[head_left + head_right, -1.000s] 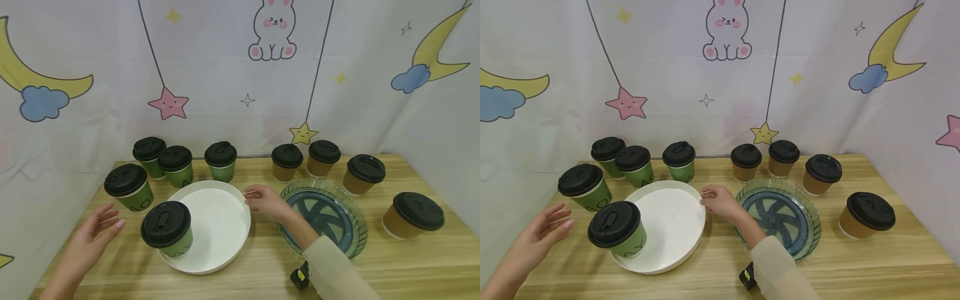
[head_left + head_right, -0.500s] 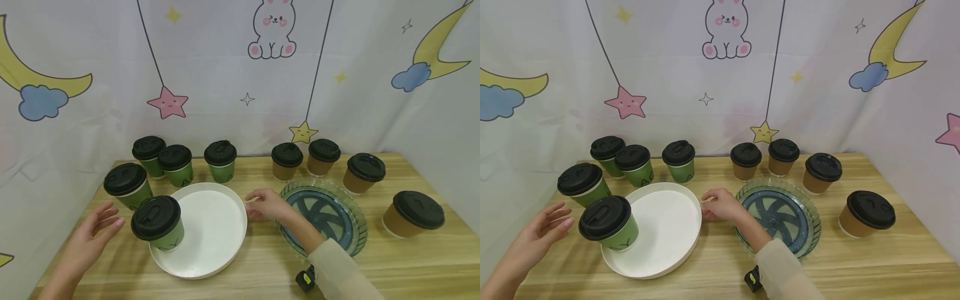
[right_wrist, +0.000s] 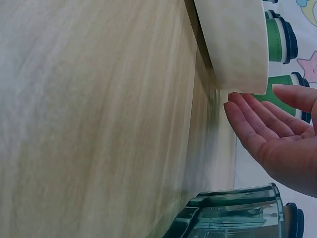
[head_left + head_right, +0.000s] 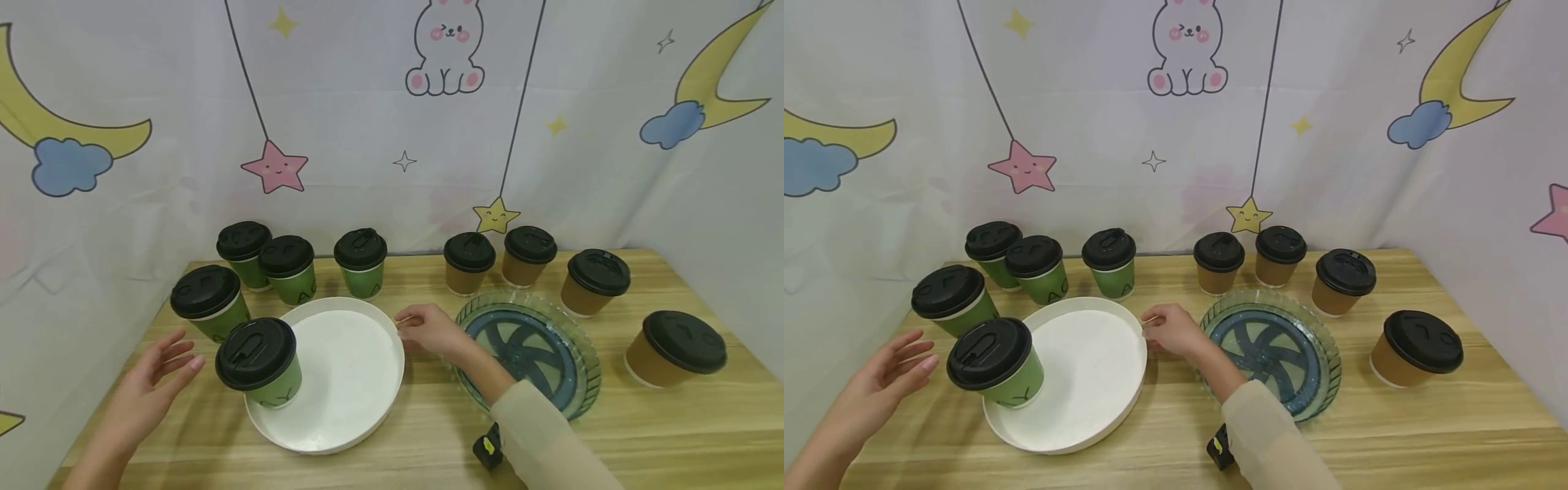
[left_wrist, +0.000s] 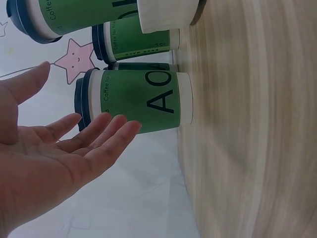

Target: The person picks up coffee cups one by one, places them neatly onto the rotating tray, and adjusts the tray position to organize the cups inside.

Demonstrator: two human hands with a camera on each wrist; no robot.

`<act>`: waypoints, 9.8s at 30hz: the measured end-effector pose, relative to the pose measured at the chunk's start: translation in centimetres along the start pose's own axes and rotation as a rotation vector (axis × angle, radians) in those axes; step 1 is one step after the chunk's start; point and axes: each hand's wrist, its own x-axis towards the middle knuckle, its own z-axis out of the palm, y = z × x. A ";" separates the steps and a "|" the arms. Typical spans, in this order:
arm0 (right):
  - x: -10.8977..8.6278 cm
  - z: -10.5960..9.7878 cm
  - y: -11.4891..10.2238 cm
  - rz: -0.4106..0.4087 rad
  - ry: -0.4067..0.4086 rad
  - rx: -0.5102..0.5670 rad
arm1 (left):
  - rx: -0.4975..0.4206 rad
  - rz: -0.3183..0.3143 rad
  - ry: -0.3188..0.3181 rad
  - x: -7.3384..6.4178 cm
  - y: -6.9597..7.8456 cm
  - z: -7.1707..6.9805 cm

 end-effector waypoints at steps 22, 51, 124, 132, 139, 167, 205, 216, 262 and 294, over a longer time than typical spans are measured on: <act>-0.5 -0.3 -0.4 -0.028 -0.023 0.019 | -0.009 0.006 0.016 -0.2 -0.5 -0.2; -1.7 -0.9 0.1 -0.045 -0.116 0.030 | -0.025 0.017 0.022 0.0 -0.8 -0.2; -1.6 -0.2 0.7 -0.038 -0.125 0.166 | -0.090 -0.123 0.084 7.8 -1.4 -0.9; -1.5 -0.2 0.8 -0.045 -0.125 0.169 | -0.085 -0.118 0.104 6.2 0.2 -1.6; -1.6 -0.1 0.7 -0.043 -0.124 0.168 | -0.088 -0.123 0.107 4.1 1.4 -2.1; -1.8 -0.2 0.5 -0.019 -0.128 0.163 | -0.066 0.072 0.050 -2.0 3.2 -0.8; -1.6 -0.3 0.7 0.004 -0.120 0.156 | -0.090 0.049 -0.161 -2.5 5.6 4.2; -1.5 -0.3 0.7 -0.002 -0.136 0.160 | -0.115 0.122 -0.151 -2.5 4.8 4.2; -1.7 -0.4 0.8 -0.014 -0.149 0.175 | -0.156 0.225 -0.170 -2.2 3.0 3.7; -0.7 0.0 0.3 -0.036 -0.099 0.101 | -0.243 0.247 -0.043 -1.7 -0.6 -1.9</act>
